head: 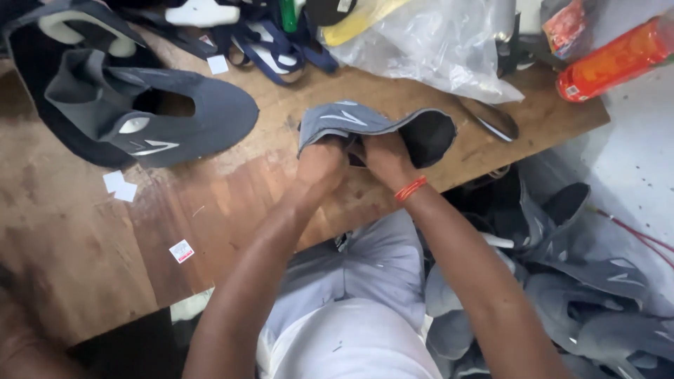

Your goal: Inspecting and manually assembling shoe upper components at a workstation.

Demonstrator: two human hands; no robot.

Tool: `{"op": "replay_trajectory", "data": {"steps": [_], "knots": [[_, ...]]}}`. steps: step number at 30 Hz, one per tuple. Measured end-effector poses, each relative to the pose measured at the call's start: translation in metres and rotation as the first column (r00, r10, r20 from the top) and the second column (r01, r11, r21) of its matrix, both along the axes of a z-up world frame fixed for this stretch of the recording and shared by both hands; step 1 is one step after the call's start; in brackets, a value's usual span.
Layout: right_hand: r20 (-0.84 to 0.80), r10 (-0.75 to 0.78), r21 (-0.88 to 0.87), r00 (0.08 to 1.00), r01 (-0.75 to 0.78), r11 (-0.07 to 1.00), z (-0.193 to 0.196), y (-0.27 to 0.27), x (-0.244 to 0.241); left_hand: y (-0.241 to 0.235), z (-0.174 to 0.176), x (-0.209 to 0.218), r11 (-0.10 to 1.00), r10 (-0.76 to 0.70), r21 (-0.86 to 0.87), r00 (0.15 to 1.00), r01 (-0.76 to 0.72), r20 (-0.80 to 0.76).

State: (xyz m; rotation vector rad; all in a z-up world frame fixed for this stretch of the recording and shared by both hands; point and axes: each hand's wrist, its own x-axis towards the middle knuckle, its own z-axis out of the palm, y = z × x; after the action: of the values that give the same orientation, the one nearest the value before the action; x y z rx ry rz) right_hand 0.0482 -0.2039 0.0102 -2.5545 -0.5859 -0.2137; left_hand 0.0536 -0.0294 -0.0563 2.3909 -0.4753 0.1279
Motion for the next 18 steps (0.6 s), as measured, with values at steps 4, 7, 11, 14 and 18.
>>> {"op": "replay_trajectory", "data": {"steps": [4,7,11,14,18], "knots": [[0.020,-0.029,0.005,0.999,0.029,1.000,-0.025,0.002,0.014,0.006,0.018,0.000,1.000,-0.009,0.017,0.999,0.009,0.044],[-0.056,-0.088,0.079,0.994,0.093,0.993,-0.036,0.006,0.022,0.015,0.032,0.000,0.996,0.029,0.085,0.986,-0.015,-0.166],[-0.040,-0.081,0.011,0.996,0.081,0.997,-0.038,0.008,0.020,0.028,0.038,-0.014,0.997,0.010,0.077,0.934,0.018,-0.357],[0.030,-0.024,-0.022,0.999,0.025,0.999,-0.046,-0.003,0.025,0.032,0.032,-0.023,0.997,-0.076,-0.025,0.996,0.075,-0.039],[0.034,0.183,-0.016,0.982,-0.183,0.983,-0.019,-0.021,0.025,0.026,0.063,-0.034,0.985,-0.052,0.148,0.966,0.091,-0.252]]}}
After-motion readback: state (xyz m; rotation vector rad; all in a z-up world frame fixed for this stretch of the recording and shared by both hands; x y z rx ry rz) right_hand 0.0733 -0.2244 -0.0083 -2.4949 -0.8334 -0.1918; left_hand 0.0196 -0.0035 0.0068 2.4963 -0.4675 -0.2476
